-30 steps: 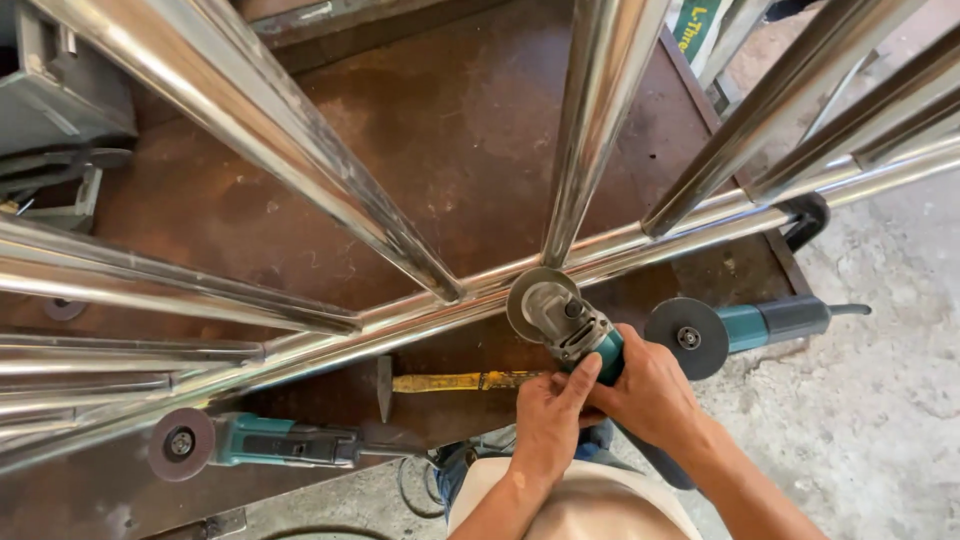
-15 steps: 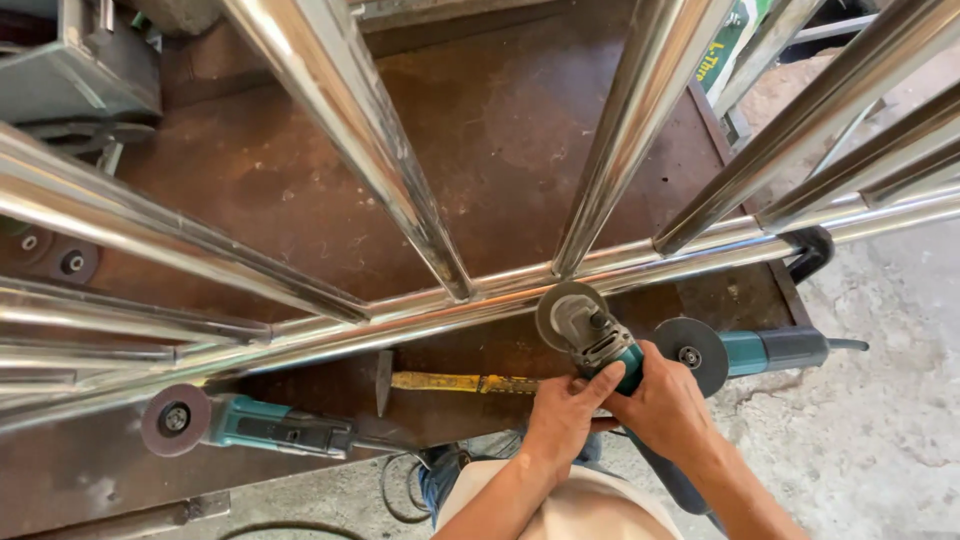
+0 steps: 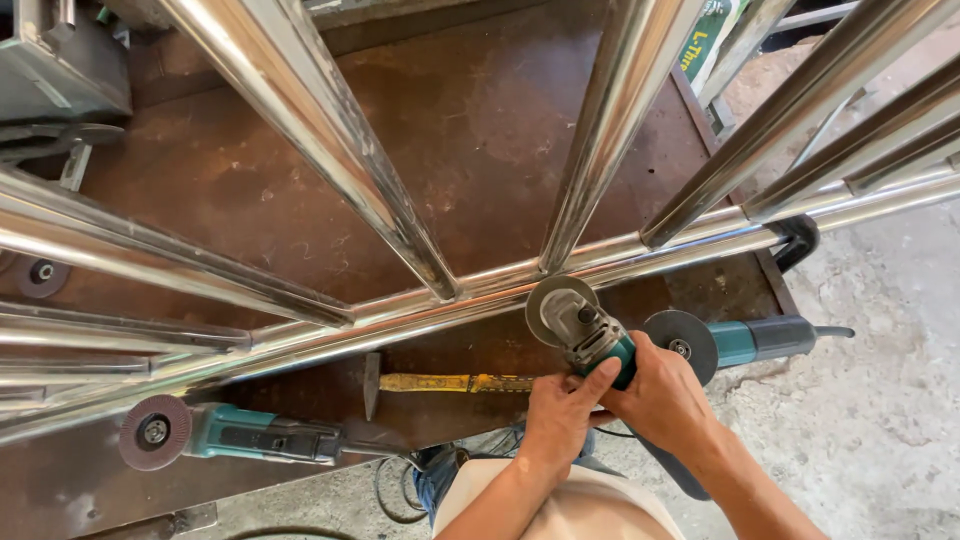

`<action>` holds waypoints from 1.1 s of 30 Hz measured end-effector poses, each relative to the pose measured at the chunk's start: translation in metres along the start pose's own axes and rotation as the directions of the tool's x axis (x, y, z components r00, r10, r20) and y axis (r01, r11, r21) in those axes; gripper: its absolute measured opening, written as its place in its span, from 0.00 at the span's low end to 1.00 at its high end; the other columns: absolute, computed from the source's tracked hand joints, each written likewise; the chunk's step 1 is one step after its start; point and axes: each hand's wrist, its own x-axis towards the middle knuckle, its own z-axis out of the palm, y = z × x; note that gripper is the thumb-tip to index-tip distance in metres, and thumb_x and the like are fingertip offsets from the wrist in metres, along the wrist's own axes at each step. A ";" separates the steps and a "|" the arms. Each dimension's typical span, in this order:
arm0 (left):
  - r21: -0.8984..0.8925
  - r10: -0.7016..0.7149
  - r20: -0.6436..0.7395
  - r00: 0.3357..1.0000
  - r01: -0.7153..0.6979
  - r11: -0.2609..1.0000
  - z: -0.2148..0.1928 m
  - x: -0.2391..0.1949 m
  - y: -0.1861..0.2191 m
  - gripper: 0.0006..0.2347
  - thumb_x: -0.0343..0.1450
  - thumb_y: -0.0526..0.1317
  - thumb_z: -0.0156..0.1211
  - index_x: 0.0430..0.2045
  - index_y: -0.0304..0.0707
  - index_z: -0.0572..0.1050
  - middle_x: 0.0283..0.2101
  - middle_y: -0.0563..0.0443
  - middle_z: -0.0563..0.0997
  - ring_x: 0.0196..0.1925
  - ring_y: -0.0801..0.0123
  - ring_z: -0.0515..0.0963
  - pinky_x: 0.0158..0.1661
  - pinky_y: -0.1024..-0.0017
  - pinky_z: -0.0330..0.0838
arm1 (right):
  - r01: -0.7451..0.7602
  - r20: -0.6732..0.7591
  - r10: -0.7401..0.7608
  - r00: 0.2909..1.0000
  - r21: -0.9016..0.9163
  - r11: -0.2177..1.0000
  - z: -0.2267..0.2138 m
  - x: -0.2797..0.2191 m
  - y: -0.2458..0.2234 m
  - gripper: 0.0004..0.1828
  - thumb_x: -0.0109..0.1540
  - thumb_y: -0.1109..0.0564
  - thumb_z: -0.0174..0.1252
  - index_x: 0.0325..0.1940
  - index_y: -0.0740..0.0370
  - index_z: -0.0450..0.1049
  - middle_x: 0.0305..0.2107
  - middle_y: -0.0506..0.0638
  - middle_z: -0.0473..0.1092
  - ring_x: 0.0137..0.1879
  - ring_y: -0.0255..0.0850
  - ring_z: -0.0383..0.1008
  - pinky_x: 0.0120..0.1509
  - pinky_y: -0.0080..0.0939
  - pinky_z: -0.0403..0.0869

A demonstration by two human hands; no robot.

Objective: Grinding the joints of a stainless steel railing using an angle grinder.

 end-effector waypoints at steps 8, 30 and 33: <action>0.025 -0.014 -0.006 1.000 0.014 1.000 -0.002 0.003 0.000 0.18 0.66 0.44 0.70 0.39 0.21 0.81 0.35 0.41 0.83 0.35 0.66 0.80 0.40 0.70 0.82 | -0.004 0.008 0.004 1.000 0.013 1.000 0.004 0.001 0.002 0.25 0.47 0.49 0.71 0.44 0.59 0.72 0.26 0.53 0.80 0.27 0.50 0.79 0.34 0.48 0.75; -0.344 0.026 -0.115 0.993 -0.065 0.937 -0.039 -0.031 0.006 0.15 0.67 0.39 0.69 0.39 0.20 0.78 0.30 0.42 0.79 0.25 0.70 0.75 0.29 0.75 0.76 | 0.180 0.165 -0.135 0.977 -0.297 0.938 0.018 0.000 -0.058 0.33 0.46 0.43 0.75 0.44 0.62 0.69 0.29 0.53 0.79 0.28 0.50 0.81 0.32 0.46 0.78; -0.390 0.071 -0.133 0.989 -0.118 0.913 -0.045 -0.031 0.006 0.15 0.67 0.39 0.69 0.38 0.20 0.78 0.28 0.44 0.79 0.23 0.70 0.75 0.28 0.73 0.76 | 0.196 0.187 -0.141 0.972 -0.321 0.927 0.021 0.003 -0.072 0.31 0.46 0.43 0.74 0.43 0.62 0.69 0.27 0.54 0.79 0.27 0.51 0.81 0.32 0.47 0.78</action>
